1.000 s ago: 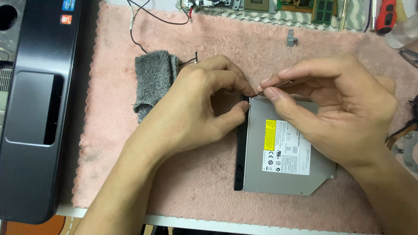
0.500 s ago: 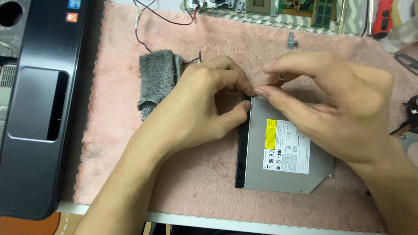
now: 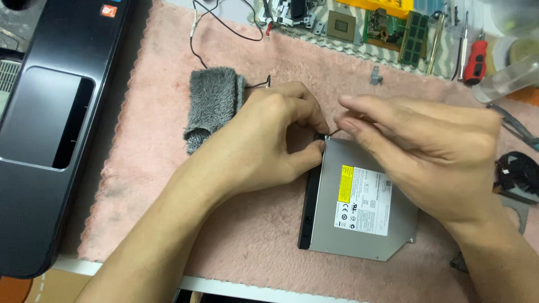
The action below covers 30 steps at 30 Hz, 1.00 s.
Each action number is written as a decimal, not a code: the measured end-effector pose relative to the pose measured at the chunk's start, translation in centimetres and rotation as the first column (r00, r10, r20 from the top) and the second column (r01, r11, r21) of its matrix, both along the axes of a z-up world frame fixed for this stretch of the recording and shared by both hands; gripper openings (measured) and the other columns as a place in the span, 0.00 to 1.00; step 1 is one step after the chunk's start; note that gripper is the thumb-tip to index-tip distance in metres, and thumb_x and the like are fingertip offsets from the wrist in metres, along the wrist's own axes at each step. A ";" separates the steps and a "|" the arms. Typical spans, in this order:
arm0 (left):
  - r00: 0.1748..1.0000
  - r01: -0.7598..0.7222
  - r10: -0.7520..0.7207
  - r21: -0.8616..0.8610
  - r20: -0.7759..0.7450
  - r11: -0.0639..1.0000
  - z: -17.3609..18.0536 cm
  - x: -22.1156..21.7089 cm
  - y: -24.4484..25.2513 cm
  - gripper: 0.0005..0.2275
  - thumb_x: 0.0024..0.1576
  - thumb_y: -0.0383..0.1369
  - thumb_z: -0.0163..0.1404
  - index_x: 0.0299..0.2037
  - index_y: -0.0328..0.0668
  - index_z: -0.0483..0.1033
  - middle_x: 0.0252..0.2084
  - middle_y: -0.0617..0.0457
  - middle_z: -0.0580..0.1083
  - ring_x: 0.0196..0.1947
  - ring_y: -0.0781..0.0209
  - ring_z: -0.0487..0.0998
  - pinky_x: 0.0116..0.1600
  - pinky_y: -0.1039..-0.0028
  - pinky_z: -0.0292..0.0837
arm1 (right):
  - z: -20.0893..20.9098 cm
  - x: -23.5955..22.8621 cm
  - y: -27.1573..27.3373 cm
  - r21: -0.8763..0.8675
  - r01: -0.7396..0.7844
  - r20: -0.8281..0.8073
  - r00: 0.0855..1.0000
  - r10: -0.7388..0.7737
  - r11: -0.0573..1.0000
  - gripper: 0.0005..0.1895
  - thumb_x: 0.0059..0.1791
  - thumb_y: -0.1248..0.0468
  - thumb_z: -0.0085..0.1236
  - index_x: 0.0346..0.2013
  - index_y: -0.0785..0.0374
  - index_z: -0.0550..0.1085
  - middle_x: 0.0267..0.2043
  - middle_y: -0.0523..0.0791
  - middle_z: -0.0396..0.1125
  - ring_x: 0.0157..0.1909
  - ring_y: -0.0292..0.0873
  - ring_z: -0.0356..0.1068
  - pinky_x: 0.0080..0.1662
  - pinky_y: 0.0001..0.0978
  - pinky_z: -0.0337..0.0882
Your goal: The person cleans a small fan with a cloth, then attaches screws to a silver rectangular component and a fan assembly. The person handles screws, a fan, a metal bracket, and a silver component on a cluttered workbench.
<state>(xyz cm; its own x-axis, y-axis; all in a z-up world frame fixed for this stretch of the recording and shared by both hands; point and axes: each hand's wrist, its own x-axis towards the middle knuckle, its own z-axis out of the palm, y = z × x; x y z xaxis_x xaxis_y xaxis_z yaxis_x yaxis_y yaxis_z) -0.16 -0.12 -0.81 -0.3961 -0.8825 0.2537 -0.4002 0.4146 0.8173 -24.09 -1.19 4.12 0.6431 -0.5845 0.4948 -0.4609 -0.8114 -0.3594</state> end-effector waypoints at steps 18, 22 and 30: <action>1.000 0.001 0.000 -0.044 0.017 0.999 -0.2 -0.1 -0.1 0.08 0.56 0.33 0.61 0.42 0.41 0.87 0.43 0.52 0.83 0.44 0.53 0.85 0.51 0.66 0.77 | -0.6 1.2 -0.6 0.275 0.112 0.058 0.989 -0.133 0.955 0.11 0.52 0.67 0.82 0.39 0.66 0.83 0.37 0.44 0.78 0.34 0.34 0.74 0.36 0.22 0.74; 1.000 0.004 -0.003 -0.076 0.007 0.997 0.2 0.0 0.0 0.07 0.57 0.33 0.61 0.42 0.43 0.88 0.45 0.52 0.85 0.46 0.51 0.87 0.57 0.63 0.77 | 1.4 -1.4 -0.4 0.327 0.199 0.119 0.961 -0.249 0.924 0.08 0.53 0.72 0.78 0.45 0.66 0.85 0.45 0.47 0.83 0.48 0.39 0.81 0.59 0.30 0.79; 0.983 0.132 -0.123 -0.057 0.138 0.990 1.7 -0.9 1.3 0.33 0.54 0.58 0.69 0.63 0.46 0.82 0.59 0.48 0.78 0.58 0.48 0.74 0.60 0.52 0.69 | 2.3 -9.1 -1.8 0.461 0.554 -0.110 0.811 -0.575 0.693 0.14 0.65 0.64 0.52 0.61 0.63 0.82 0.60 0.47 0.80 0.55 0.44 0.81 0.60 0.36 0.83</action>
